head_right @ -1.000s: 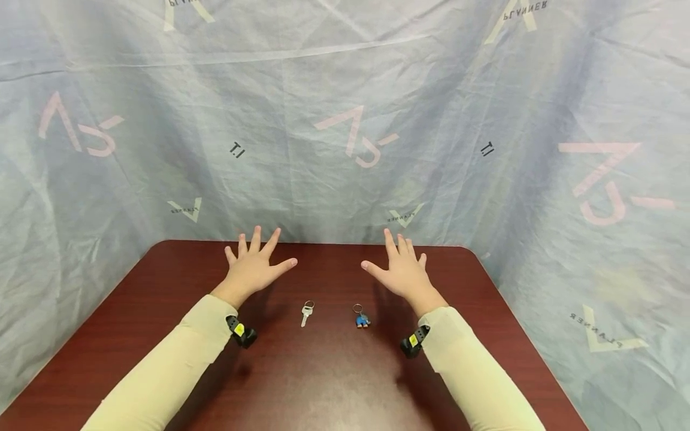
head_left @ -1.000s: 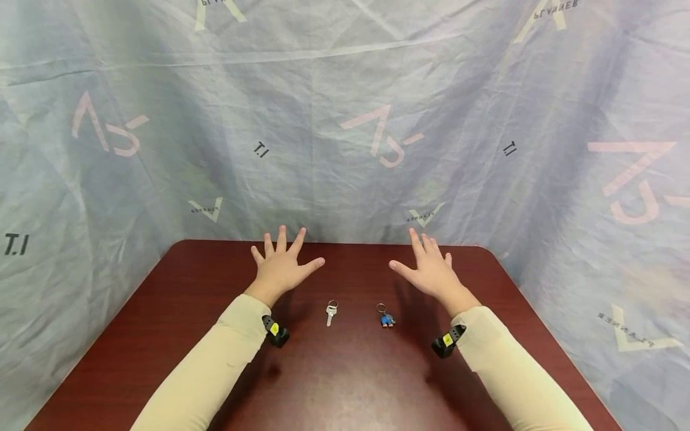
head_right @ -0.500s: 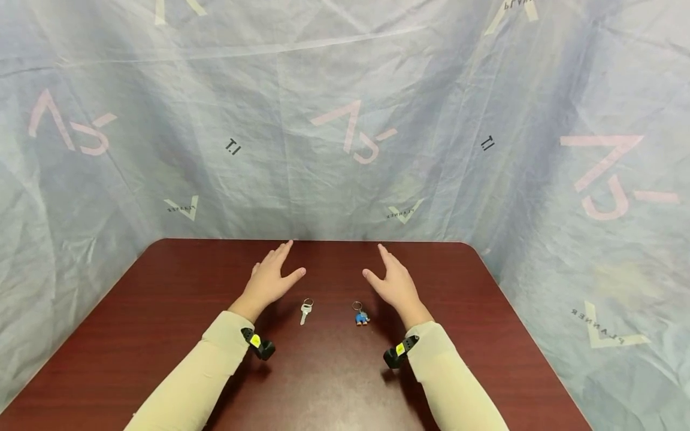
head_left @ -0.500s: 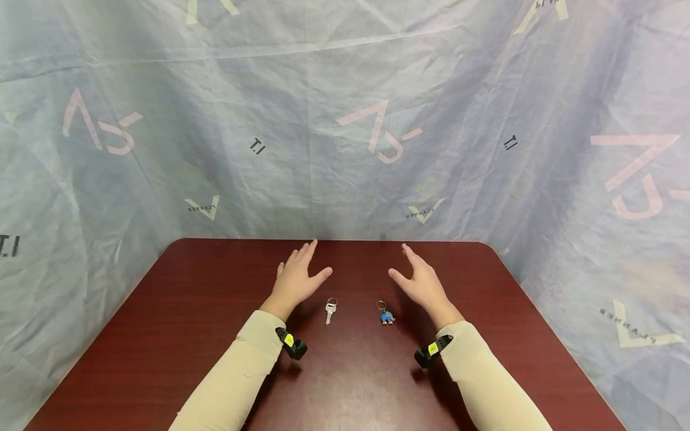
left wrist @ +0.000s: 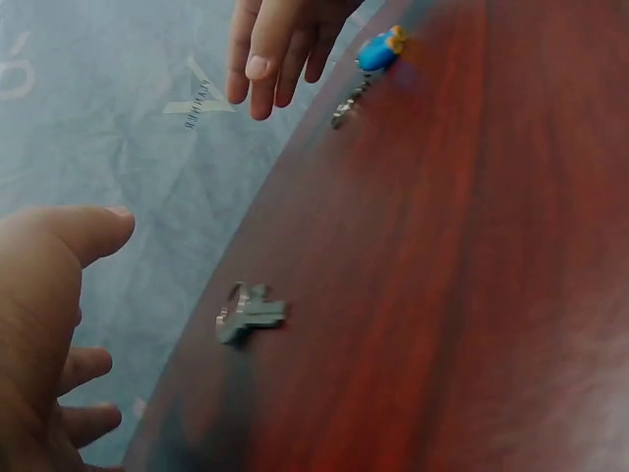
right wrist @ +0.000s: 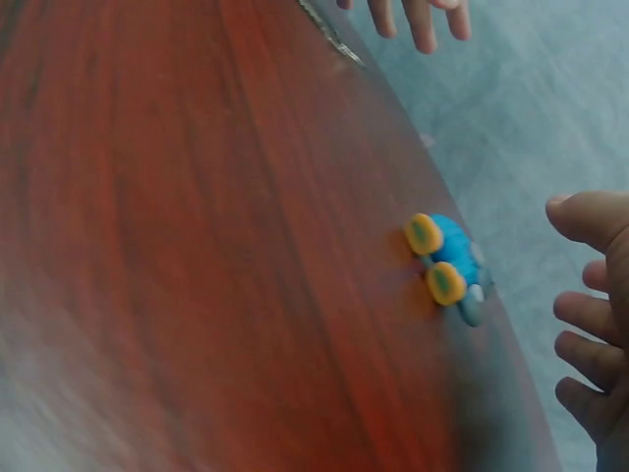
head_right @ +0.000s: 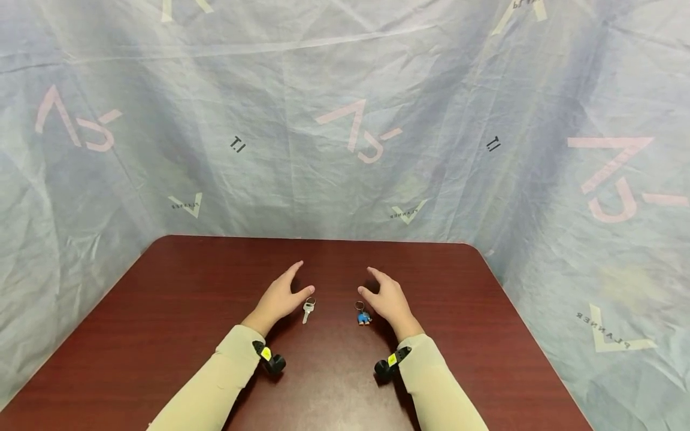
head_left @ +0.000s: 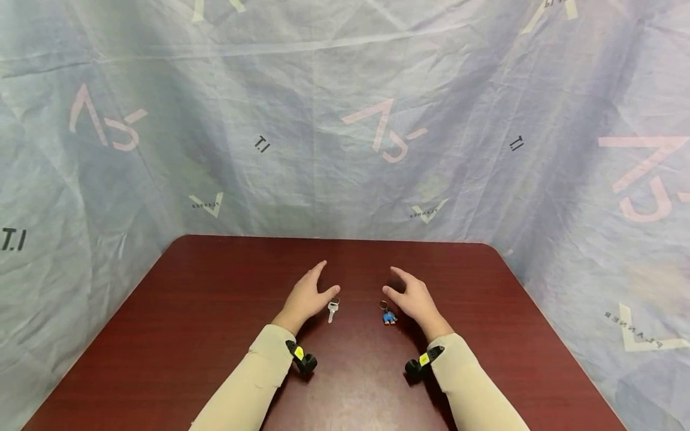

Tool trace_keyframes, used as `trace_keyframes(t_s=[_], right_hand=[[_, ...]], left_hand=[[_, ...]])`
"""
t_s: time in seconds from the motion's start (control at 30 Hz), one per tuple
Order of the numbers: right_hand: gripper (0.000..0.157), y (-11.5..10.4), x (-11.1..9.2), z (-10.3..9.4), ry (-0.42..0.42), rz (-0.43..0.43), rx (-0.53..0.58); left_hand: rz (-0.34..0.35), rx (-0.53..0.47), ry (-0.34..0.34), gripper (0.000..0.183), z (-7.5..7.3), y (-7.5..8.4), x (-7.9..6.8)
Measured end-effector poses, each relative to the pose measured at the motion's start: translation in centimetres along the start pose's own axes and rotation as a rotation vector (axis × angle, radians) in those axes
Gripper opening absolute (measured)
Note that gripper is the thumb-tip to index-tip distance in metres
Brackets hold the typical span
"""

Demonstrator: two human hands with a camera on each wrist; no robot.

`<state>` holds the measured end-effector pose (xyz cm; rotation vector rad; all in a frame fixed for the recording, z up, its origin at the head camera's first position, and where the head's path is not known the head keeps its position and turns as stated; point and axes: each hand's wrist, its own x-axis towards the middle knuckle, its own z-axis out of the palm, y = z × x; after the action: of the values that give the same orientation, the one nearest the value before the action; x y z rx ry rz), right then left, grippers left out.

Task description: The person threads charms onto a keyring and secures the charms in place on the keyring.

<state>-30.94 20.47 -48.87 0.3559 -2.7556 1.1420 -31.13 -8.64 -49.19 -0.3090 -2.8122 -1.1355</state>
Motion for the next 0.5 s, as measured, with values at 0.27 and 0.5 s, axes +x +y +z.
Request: trace_keyframes(t_s=[0.27, 0.5], right_hand=[[0.07, 0.5, -0.5, 1.1, -0.039, 0.009, 0.026], [0.067, 0.8, -0.5, 1.6, -0.05, 0.003, -0.022]], left_hand=[[0.044, 0.004, -0.063, 0.059, 1.5, -0.7, -0.5], [0.087, 0.019, -0.061, 0.043, 1.8, -0.6, -1.1]])
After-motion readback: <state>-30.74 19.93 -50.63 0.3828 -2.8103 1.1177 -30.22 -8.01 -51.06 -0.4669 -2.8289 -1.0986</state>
